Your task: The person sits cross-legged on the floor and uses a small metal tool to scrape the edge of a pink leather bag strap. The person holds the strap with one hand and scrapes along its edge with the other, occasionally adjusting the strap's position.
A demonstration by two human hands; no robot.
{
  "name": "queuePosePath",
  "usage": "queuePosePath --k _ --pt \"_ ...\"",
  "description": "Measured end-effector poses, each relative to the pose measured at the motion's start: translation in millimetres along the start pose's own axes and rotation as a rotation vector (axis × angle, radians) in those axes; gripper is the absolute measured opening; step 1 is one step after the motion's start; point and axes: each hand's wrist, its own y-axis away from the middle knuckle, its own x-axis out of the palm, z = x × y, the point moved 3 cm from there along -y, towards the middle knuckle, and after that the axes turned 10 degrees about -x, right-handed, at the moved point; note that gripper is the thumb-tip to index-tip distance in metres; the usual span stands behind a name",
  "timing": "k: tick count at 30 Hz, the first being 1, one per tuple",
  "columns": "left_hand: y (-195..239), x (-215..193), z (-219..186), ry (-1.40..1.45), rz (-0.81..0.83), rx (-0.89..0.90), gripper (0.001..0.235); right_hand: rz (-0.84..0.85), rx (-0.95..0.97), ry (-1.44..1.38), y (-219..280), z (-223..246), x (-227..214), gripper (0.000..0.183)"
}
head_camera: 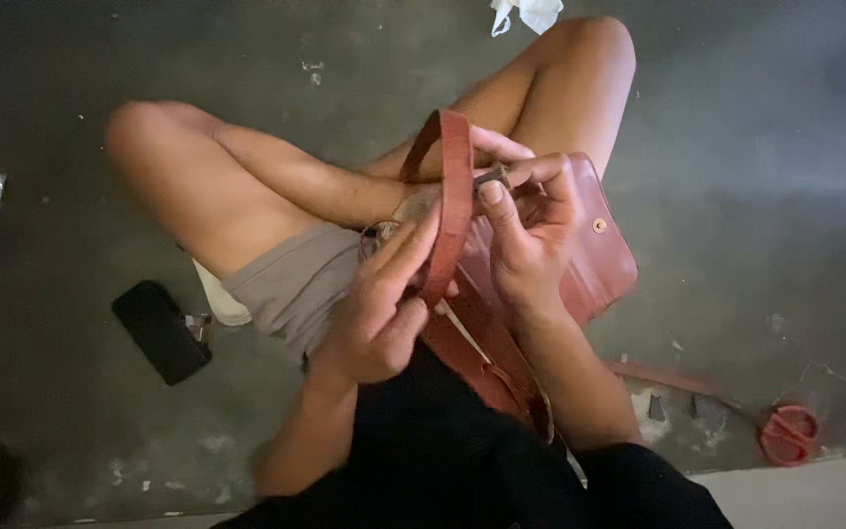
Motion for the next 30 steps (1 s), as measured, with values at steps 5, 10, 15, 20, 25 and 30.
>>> queuePosePath --k 5,10,15,20,25,30 --pt "-8.8 -13.5 -20.1 -0.226 -0.053 0.159 0.073 0.033 -0.038 0.059 2.5 -12.7 -8.9 0.024" --pt "5.2 -20.0 7.9 -0.088 0.002 0.131 0.056 0.081 -0.028 0.045 3.8 2.8 4.5 0.025" --pt "-0.9 -9.0 4.4 -0.294 -0.172 0.196 0.04 0.114 -0.043 0.007 7.8 -1.5 0.6 0.028" --pt "-2.7 2.7 7.6 -0.174 -0.401 0.242 0.063 0.153 -0.032 0.064 8.8 3.1 1.2 0.028" --pt "-6.4 -8.4 -6.3 -0.429 -0.502 0.379 0.054 0.161 -0.044 0.02 8.5 1.7 4.0 0.029" --pt "-6.3 -8.9 -6.1 -0.2 -0.655 0.416 0.043 0.217 -0.013 0.049 5.2 2.7 6.1 0.026"
